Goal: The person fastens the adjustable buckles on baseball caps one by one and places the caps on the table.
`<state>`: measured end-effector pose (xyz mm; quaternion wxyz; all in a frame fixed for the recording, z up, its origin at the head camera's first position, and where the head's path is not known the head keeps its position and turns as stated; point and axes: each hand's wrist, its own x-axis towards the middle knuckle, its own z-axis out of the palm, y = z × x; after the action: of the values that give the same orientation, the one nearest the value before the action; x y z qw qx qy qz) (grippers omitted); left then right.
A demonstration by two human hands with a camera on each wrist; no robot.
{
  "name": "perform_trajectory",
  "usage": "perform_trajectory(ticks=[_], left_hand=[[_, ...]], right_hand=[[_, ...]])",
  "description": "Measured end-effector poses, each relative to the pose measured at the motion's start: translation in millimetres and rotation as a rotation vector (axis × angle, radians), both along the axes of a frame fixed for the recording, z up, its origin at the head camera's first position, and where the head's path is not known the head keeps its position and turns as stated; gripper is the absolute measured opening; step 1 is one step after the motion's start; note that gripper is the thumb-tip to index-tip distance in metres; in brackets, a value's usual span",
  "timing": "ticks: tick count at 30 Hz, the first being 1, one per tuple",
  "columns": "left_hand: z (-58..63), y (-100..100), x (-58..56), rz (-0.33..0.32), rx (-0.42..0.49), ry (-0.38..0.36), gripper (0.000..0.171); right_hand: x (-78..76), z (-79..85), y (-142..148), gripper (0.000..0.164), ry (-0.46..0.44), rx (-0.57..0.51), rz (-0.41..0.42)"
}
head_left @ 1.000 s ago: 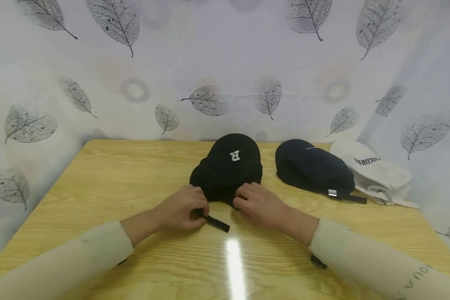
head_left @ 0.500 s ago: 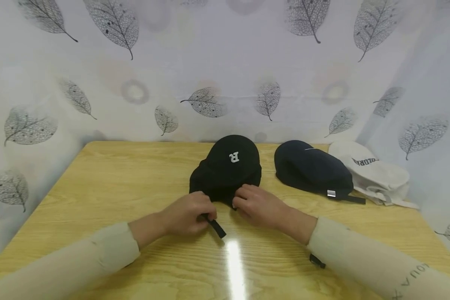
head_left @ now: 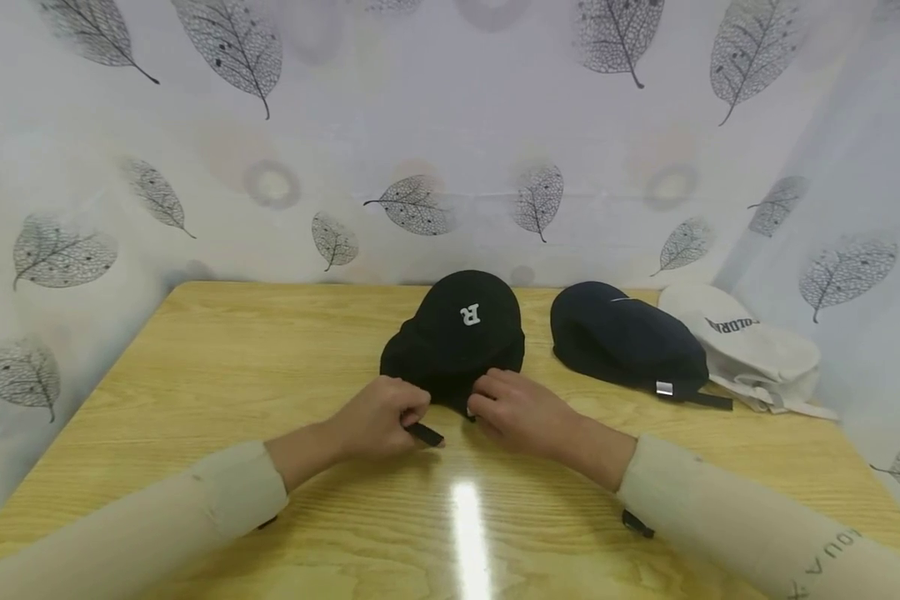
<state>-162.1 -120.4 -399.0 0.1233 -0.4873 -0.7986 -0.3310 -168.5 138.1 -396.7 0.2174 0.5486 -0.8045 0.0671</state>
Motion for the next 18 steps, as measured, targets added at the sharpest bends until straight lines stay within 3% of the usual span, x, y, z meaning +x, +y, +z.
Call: perform_trajectory(ticks=[8, 14, 18], left_hand=[[1.7, 0.6, -1.5, 0.023, -0.052, -0.073, 0.029], [1.6, 0.1, -2.6, 0.077, -0.071, 0.000, 0.020], [0.5, -0.1, -6.5, 0.079, -0.051, 0.037, 0.022]], right_hand=[[-1.1, -2.5, 2.9, 0.017, -0.066, -0.039, -0.018], [-1.9, -2.3, 4.1, 0.017, -0.070, -0.069, -0.013], [-2.2, -3.0, 4.4, 0.018, -0.046, -0.072, -0.010]])
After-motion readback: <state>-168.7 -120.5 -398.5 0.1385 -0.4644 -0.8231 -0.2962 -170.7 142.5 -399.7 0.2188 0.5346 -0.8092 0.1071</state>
